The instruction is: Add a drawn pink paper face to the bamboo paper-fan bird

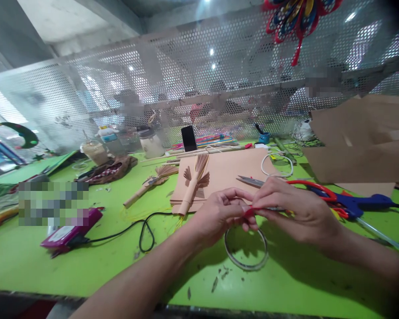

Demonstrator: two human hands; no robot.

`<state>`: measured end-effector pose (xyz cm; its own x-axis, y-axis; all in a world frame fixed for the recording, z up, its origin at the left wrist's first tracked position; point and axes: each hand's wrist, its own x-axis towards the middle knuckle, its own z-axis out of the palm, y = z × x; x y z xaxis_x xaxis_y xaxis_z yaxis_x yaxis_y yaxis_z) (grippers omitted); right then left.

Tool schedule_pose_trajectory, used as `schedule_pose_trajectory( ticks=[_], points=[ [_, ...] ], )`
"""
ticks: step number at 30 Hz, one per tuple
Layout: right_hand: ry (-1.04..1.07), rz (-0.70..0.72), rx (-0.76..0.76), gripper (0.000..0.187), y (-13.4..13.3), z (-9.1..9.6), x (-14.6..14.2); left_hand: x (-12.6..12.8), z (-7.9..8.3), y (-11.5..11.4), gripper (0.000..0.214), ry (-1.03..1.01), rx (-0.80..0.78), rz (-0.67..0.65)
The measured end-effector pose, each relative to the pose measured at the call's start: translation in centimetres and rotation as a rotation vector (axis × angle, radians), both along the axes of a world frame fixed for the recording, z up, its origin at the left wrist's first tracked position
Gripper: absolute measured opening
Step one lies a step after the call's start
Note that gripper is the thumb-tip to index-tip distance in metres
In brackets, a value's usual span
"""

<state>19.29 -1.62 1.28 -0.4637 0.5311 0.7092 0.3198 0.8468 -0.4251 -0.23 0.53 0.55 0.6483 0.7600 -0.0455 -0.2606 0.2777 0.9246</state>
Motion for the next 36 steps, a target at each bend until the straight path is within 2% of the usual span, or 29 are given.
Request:
schedule_pose_trajectory(
  ticks=[2,4,8,11,18,21,24,30,32,33,36],
  points=[
    [0.041,-0.095,-0.158,0.010,-0.1,0.0,-0.1,0.0,-0.1,0.0,0.019,0.057,0.017,0.011],
    [0.077,-0.185,-0.347,0.013,-0.2,0.1,-0.1,0.0,-0.1,0.0,0.016,0.110,0.064,0.037],
    [0.206,-0.208,-0.639,0.019,-0.1,0.4,-0.3,-0.2,0.3,-0.1,0.018,0.103,0.122,0.068],
    [0.285,-0.185,-0.752,0.021,0.0,0.4,-0.6,-0.2,0.5,-0.2,0.018,0.107,0.138,0.067],
    [0.325,-0.151,-0.933,0.034,0.2,0.1,-0.6,0.2,0.3,0.0,0.023,0.285,0.216,0.198],
    [0.335,-0.096,-0.962,0.028,0.4,-0.1,-0.4,0.2,0.2,0.1,0.024,0.279,0.230,0.218],
    [0.307,-0.077,-0.953,0.038,0.4,-0.3,-0.5,0.1,0.1,0.0,0.023,0.281,0.229,0.218],
    [0.231,-0.132,-0.954,0.037,0.4,-0.7,-0.7,0.0,0.3,0.2,0.025,0.337,0.284,0.209],
    [0.189,-0.173,-0.933,0.037,0.7,-0.8,-0.5,-0.6,0.7,1.1,0.027,0.415,0.379,0.286],
    [0.165,-0.195,-0.915,0.038,0.8,-0.9,-0.4,-1.1,0.9,1.8,0.027,0.478,0.445,0.370],
    [0.114,-0.231,-0.860,0.037,1.3,-1.4,-0.2,-3.6,1.5,4.7,0.025,0.573,0.494,0.606]
  ],
)
